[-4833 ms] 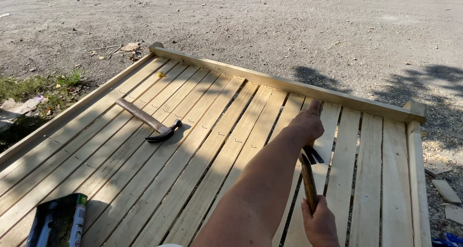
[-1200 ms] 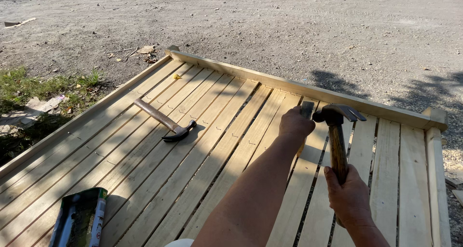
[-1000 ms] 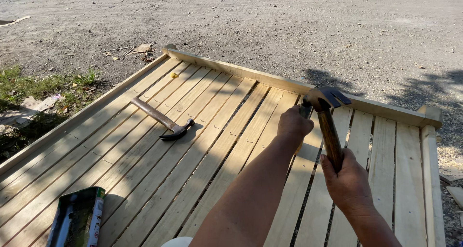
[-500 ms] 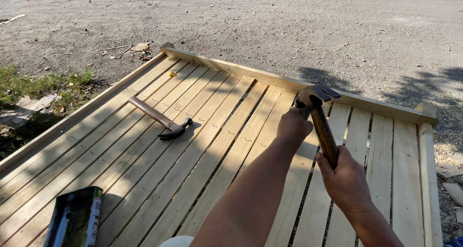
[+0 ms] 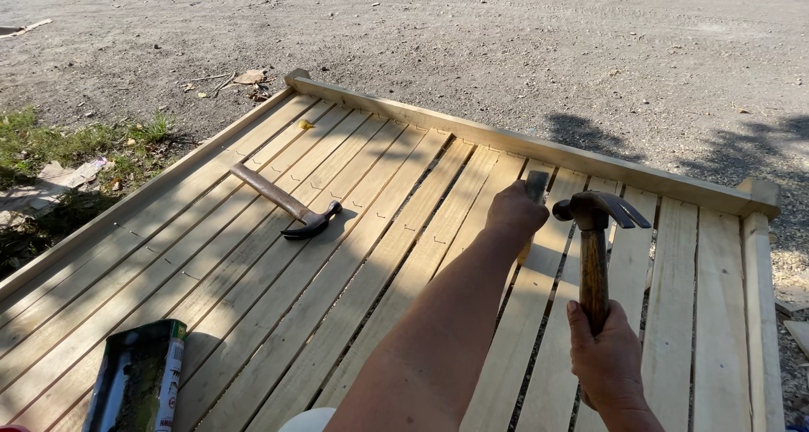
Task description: The person hammers nails into a wooden frame using a hammer. They repeatedly pick up nails from a red bucket and drive them into the slats of the frame.
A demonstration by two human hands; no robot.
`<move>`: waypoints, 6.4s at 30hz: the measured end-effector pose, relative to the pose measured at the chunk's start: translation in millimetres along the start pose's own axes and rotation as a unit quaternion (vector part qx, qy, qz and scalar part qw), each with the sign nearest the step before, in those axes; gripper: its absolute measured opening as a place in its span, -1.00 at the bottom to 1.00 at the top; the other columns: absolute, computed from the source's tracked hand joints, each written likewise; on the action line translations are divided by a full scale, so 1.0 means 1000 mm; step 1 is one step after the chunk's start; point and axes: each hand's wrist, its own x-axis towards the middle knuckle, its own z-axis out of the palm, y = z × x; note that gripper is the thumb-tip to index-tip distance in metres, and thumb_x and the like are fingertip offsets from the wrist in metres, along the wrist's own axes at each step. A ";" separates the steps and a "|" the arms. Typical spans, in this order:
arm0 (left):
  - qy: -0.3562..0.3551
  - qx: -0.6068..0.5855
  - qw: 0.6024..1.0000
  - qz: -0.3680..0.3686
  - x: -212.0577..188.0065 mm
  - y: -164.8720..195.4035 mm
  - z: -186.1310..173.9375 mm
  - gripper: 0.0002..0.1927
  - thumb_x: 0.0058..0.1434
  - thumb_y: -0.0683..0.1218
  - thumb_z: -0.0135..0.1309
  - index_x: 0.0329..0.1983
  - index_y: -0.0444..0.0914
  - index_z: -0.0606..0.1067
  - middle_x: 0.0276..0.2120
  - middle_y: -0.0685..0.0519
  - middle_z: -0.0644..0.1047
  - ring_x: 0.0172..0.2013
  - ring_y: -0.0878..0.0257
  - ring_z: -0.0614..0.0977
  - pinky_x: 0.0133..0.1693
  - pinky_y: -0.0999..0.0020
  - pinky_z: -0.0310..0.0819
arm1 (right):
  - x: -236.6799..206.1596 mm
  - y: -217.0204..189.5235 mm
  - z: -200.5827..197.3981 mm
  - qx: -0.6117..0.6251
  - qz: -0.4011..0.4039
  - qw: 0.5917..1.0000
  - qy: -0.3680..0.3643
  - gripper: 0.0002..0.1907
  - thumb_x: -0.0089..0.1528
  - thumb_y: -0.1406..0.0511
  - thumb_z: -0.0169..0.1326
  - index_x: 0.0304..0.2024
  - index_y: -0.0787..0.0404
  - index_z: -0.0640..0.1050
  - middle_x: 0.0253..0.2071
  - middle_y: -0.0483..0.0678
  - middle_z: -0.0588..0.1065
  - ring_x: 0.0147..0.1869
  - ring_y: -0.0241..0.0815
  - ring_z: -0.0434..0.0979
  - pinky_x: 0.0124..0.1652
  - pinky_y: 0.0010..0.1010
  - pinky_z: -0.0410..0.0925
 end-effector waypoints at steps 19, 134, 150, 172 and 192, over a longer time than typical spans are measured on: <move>-0.004 -0.018 1.000 -0.012 0.004 -0.008 -0.019 -0.50 -0.03 0.03 0.23 -0.02 -0.25 0.53 -0.04 -0.17 0.61 0.03 -0.07 0.63 0.06 0.11 0.53 | 0.042 0.154 0.066 -0.217 0.027 0.975 -0.024 -0.52 0.30 -0.06 0.09 -0.04 0.19 0.51 -0.35 0.13 0.62 -0.14 0.14 0.70 -0.03 -0.05 0.50; -0.123 0.113 0.984 -0.065 -0.030 0.038 -0.048 -0.49 0.13 0.00 -0.02 0.18 -0.17 0.42 -0.03 -0.13 0.65 0.16 -0.01 0.60 0.49 -0.11 -0.54 | 0.060 0.034 0.099 -0.283 -0.039 0.948 -0.143 -0.51 0.35 -0.03 -0.01 -0.01 0.26 0.44 -0.16 0.24 0.62 -0.01 0.22 0.66 0.01 0.01 0.48; 0.094 -0.098 0.990 -0.025 0.013 0.027 -0.077 -0.56 0.06 0.05 0.23 -0.05 -0.27 0.55 -0.08 -0.20 0.64 0.00 -0.12 0.66 0.04 0.05 0.54 | 0.042 0.087 0.104 -0.254 0.016 0.956 -0.149 -0.53 0.33 -0.03 0.01 -0.05 0.25 0.43 -0.27 0.19 0.64 -0.10 0.20 0.71 -0.05 -0.03 0.51; 0.143 -0.104 0.982 -0.067 -0.007 -0.008 -0.097 -0.61 0.14 0.06 0.11 0.00 -0.19 0.54 -0.03 -0.21 0.61 0.05 -0.18 0.61 0.11 0.00 0.46 | 0.060 0.115 0.112 -0.242 -0.034 0.963 -0.117 -0.49 0.28 -0.02 0.07 -0.03 0.29 0.46 -0.23 0.26 0.63 -0.05 0.29 0.66 0.00 0.02 0.48; 0.018 -0.026 0.999 -0.025 0.001 -0.017 -0.049 -0.58 0.10 -0.12 0.05 0.06 -0.25 0.44 0.01 -0.22 0.59 0.09 -0.14 0.59 0.10 0.02 0.48 | 0.021 -0.075 0.028 0.071 -0.072 0.994 -0.040 -0.55 0.31 0.03 0.08 -0.15 0.31 0.41 -0.54 0.03 0.43 -0.62 -0.15 0.43 -0.58 -0.21 0.40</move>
